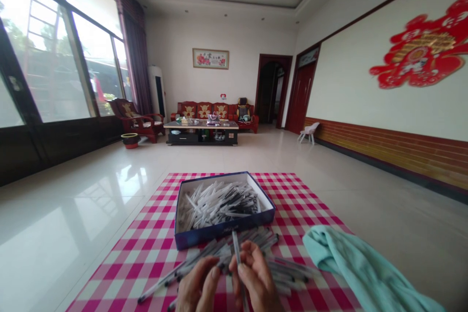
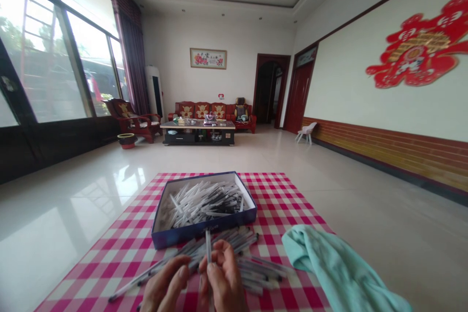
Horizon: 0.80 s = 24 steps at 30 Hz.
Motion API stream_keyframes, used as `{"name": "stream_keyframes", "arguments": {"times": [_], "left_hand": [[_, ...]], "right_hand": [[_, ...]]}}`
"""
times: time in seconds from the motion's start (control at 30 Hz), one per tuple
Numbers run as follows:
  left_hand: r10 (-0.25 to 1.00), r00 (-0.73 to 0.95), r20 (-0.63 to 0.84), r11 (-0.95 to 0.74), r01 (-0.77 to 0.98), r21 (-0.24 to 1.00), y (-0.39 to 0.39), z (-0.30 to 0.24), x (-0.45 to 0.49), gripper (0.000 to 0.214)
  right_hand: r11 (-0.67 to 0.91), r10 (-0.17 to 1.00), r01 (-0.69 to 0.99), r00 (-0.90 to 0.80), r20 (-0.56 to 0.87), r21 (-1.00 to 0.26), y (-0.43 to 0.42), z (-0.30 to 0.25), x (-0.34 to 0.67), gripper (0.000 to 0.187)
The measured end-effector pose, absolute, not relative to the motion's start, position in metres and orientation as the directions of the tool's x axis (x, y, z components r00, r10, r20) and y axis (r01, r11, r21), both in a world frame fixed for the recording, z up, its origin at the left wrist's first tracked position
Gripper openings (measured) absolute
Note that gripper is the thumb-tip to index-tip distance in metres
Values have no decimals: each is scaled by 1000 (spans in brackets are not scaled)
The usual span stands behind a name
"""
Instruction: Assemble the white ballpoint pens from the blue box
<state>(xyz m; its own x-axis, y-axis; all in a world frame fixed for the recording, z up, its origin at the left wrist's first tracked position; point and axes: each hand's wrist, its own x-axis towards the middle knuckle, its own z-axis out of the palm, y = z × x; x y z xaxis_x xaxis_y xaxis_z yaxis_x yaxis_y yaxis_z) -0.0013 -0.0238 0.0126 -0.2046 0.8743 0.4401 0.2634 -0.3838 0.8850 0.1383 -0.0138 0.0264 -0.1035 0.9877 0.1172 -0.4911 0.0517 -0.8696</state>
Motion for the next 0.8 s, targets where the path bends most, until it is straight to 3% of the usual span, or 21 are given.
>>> {"name": "stream_keyframes", "arguments": {"times": [0.1,0.17,0.37,0.47,0.63,0.8], "left_hand": [[964,-192,184,-184,19,983,-19,21,-8,49],[989,-115,98,-109,-97,989,-16,25,-11,53],[998,-17,-68,57,-373,926,-10,26,-8,39],[989,35,-143,140,-523,841,-7,23,-6,37],[987,79,-139,159,-542,825,-8,16,-1,35],[995,81,-56,82,-369,926,-12,11,2,38]], "right_hand": [[-107,937,-435,-344,55,-894,-12,25,145,29],[-175,893,-407,-449,30,-897,-11,21,148,27],[-318,848,-429,-527,-52,-846,-13,19,150,34],[-300,890,-521,-454,-39,-799,-14,22,146,36],[61,987,-506,-98,128,-860,-17,11,129,42],[11,999,-483,-41,36,-875,-15,-6,125,35]]}}
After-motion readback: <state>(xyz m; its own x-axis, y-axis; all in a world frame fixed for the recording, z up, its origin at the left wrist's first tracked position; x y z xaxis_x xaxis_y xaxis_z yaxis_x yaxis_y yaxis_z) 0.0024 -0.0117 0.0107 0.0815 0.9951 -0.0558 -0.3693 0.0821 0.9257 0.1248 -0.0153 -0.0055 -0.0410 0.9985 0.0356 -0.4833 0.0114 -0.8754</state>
